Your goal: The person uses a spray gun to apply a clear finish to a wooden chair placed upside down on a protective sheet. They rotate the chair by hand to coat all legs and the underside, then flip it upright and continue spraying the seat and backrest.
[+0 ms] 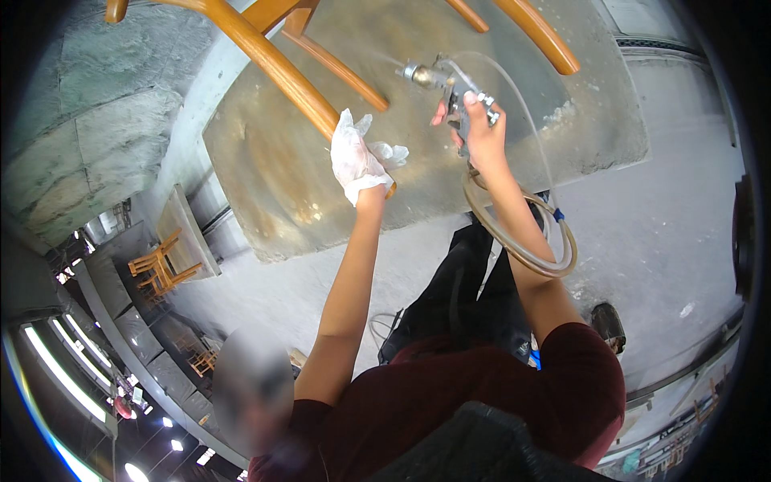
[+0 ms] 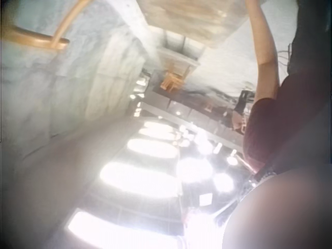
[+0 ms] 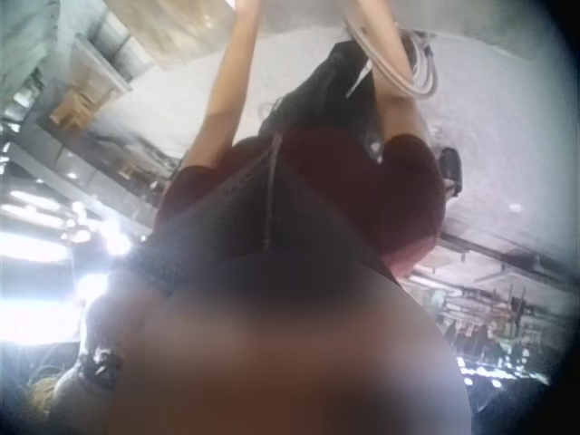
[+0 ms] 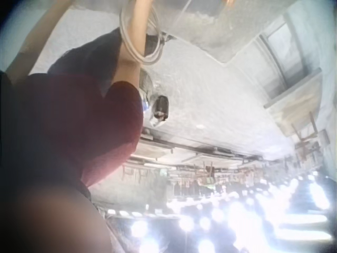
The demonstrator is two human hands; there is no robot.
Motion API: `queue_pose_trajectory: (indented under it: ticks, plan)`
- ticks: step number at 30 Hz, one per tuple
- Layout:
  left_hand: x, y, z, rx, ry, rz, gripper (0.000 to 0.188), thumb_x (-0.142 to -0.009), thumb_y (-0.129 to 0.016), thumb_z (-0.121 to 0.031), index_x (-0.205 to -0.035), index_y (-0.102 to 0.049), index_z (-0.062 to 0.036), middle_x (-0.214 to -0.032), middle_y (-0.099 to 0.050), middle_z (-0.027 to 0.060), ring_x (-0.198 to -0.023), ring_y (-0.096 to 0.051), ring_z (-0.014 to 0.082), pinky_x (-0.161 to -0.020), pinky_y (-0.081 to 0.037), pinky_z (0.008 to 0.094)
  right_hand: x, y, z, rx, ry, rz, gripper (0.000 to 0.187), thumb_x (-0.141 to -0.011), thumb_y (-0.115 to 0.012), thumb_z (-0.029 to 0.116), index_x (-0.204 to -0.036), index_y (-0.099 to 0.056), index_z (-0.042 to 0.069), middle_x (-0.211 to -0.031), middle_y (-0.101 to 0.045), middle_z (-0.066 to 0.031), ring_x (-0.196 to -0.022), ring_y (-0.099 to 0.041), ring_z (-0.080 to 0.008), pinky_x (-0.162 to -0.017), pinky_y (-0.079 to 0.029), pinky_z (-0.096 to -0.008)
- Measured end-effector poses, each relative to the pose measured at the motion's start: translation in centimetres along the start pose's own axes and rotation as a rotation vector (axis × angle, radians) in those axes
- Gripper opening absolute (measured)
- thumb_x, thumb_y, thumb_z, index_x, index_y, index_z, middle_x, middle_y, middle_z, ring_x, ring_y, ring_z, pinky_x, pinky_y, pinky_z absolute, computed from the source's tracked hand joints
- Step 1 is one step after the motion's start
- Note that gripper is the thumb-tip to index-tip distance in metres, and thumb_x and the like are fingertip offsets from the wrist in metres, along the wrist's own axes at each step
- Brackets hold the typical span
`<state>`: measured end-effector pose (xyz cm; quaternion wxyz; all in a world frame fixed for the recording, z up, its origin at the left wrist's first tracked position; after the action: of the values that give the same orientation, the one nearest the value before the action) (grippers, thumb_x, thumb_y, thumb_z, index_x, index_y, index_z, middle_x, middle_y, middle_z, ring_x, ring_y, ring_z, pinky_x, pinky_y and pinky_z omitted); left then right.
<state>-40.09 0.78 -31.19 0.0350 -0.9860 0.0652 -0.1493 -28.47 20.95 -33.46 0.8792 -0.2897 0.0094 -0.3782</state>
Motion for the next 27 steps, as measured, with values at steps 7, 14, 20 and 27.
queue_pose_trajectory:
  ticks: [7, 14, 20, 27]
  plan:
    - [-0.7, 0.0, -0.6, -0.004, 0.082, -0.046, 0.054, -0.101, -0.054, -0.035, -0.149, -0.045, -0.0123, -0.137, -0.057, 0.0197, -0.045, -0.055, 0.0225, -0.044, -0.057, 0.0460, -5.6, 6.0, -0.2, 0.056, 0.025, -0.424, 0.037, -0.105, -0.051, 0.037, -0.105, -0.061, 0.001, -0.078, -0.067, -0.0089, -0.068, -0.068, -0.0181, -0.042, -0.036, -0.0256]
    - [-1.3, 0.8, -0.4, 0.051, 0.075, -0.066, 0.055, -0.100, -0.056, -0.034, -0.148, -0.046, -0.0108, -0.136, -0.058, 0.0207, -0.041, -0.053, 0.0235, -0.041, -0.056, 0.0453, -8.2, 4.6, -6.1, -0.103, -0.271, -0.312, 0.044, -0.101, -0.058, 0.046, -0.104, -0.062, 0.002, -0.076, -0.068, -0.0090, -0.061, -0.068, -0.0194, -0.040, -0.035, -0.0260]
    - [-1.4, 1.3, 0.1, 0.041, 0.046, -0.098, 0.052, -0.098, -0.059, -0.032, -0.145, -0.051, -0.0098, -0.130, -0.061, 0.0212, -0.040, -0.053, 0.0243, -0.040, -0.056, 0.0445, -5.0, 4.4, -7.4, -0.519, -0.348, -0.252, 0.059, -0.103, -0.038, 0.058, -0.113, -0.060, 0.004, -0.080, -0.066, -0.0094, -0.071, -0.070, -0.0221, -0.039, -0.034, -0.0247]
    - [-0.7, 0.4, 0.0, 0.015, 0.163, -0.093, 0.055, -0.099, -0.058, -0.035, -0.147, -0.047, -0.0126, -0.136, -0.058, 0.0192, -0.043, -0.052, 0.0217, -0.043, -0.055, 0.0448, 3.4, 9.8, -0.2, -0.312, -0.152, -0.478, 0.055, -0.104, -0.038, 0.057, -0.116, -0.058, 0.006, -0.079, -0.064, -0.0047, -0.072, -0.068, -0.0175, -0.042, -0.032, -0.0229]
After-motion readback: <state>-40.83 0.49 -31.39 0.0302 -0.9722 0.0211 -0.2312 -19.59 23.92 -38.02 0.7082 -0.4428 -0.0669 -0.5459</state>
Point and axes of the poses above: each hand's wrist, its own x-axis away from the middle knuckle, its own y-axis out of the back of the hand, z = x × y, the point moved 9 cm from there along -x, towards the middle knuckle
